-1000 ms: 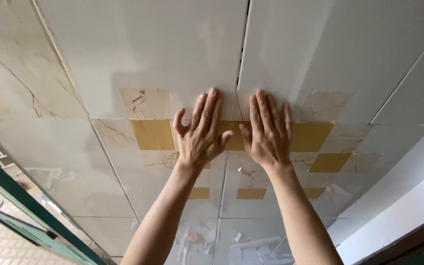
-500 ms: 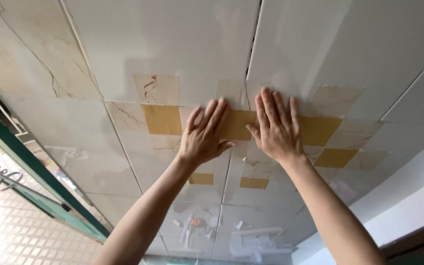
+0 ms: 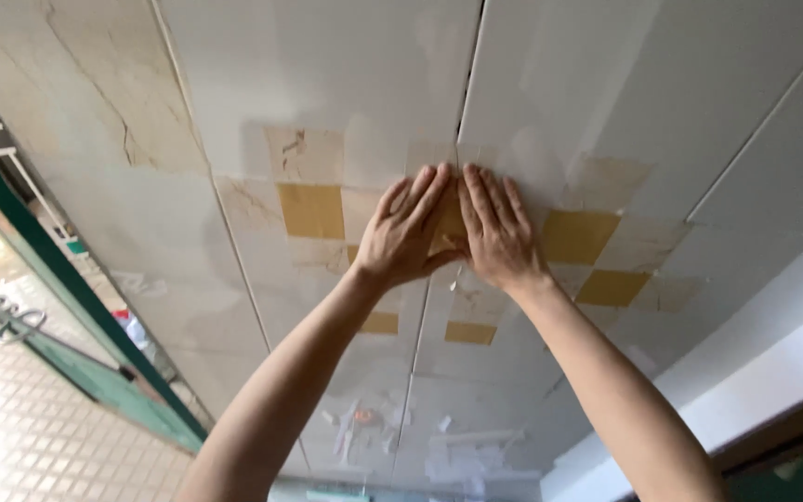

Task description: Cutting and applying small squares of white adhesive film to a tiled wall.

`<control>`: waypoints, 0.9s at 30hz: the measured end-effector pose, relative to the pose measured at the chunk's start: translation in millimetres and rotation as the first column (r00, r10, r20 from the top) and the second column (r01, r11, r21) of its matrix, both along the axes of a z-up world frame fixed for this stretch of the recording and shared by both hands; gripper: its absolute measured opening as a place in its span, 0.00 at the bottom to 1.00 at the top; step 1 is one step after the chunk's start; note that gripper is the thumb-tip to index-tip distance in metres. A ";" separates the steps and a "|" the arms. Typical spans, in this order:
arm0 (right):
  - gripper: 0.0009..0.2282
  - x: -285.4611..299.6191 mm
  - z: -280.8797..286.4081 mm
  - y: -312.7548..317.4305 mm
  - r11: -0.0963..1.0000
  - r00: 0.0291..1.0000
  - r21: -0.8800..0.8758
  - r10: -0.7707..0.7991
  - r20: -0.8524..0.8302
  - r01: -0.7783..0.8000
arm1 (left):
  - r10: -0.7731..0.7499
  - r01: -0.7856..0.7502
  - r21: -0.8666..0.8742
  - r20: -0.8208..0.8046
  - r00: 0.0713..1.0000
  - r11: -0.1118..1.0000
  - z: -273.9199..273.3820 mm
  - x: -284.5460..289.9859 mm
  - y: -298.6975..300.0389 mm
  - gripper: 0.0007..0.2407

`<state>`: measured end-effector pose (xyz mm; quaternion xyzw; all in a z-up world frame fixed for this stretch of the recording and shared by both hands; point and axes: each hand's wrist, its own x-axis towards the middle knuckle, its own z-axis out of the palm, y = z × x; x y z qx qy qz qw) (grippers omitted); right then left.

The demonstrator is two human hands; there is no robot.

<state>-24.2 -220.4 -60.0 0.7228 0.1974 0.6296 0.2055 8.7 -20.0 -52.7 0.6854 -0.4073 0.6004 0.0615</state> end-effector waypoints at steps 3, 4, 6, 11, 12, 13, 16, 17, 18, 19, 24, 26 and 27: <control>0.32 -16.7 0.8 1.5 0.999 0.999 -0.037 -0.034 0.013 0.035 | 0.024 -0.023 0.037 -0.026 0.999 0.999 8.1 -18.3 8.2 0.43; 0.32 -8.4 -0.6 -4.5 0.999 0.999 -0.028 -0.033 0.017 0.033 | 0.026 -0.025 0.046 -0.021 0.999 0.999 8.9 -17.1 13.5 0.43; 0.31 3.7 -9.1 -15.9 0.995 0.999 -0.082 0.053 0.002 -0.053 | 0.030 -0.014 0.177 -0.084 0.996 0.984 3.2 -18.9 24.6 0.45; 0.39 -32.1 36.7 -2.5 0.998 0.996 -0.058 -0.022 -0.087 0.017 | 0.002 0.014 0.204 -0.079 0.997 0.979 31.0 -21.6 23.4 0.30; 0.38 -41.7 30.5 3.9 0.999 0.987 -0.020 -0.040 -0.156 0.037 | -0.019 0.035 0.193 -0.083 0.996 0.981 25.8 -21.7 23.3 0.23; 0.38 -47.8 24.0 7.5 0.999 0.985 -0.010 -0.047 -0.167 0.046 | -0.026 0.045 0.203 -0.094 0.995 0.978 15.2 -35.8 34.8 0.23; 0.43 -58.2 21.0 15.5 0.995 0.945 0.039 -0.077 -0.317 0.094 | -0.033 0.066 0.181 -0.181 0.983 0.981 -20.5 -65.5 71.9 0.18; 0.43 -62.0 21.0 18.6 0.987 0.904 0.079 -0.096 -0.416 0.141 | -0.027 0.065 0.139 -0.257 0.966 0.988 -41.7 -71.4 87.8 0.15; 0.43 -68.1 13.8 23.5 0.975 0.844 0.115 -0.102 -0.526 0.190 | -0.020 0.058 0.099 -0.347 0.938 0.993 -69.7 -81.5 105.9 0.13; 0.43 -70.5 13.4 24.3 0.974 0.836 0.118 -0.103 -0.538 0.196 | -0.022 0.064 0.104 -0.361 0.932 0.993 -97.9 -78.0 125.7 0.13; 0.42 -53.1 7.7 19.4 0.949 0.737 0.093 -0.169 -0.655 0.301 | 0.443 -0.185 0.410 -0.737 0.511 0.893 -193.0 -69.9 215.2 0.18; 0.40 -69.2 0.6 26.5 0.945 0.714 0.122 -0.142 -0.686 0.304 | 0.489 -0.234 0.430 -0.755 0.437 0.872 -184.3 -81.1 231.7 0.20; 0.39 -75.0 1.3 29.4 0.938 0.693 0.150 -0.117 -0.711 0.311 | 0.526 -0.280 0.448 -0.768 0.365 0.849 -176.0 -83.5 239.0 0.21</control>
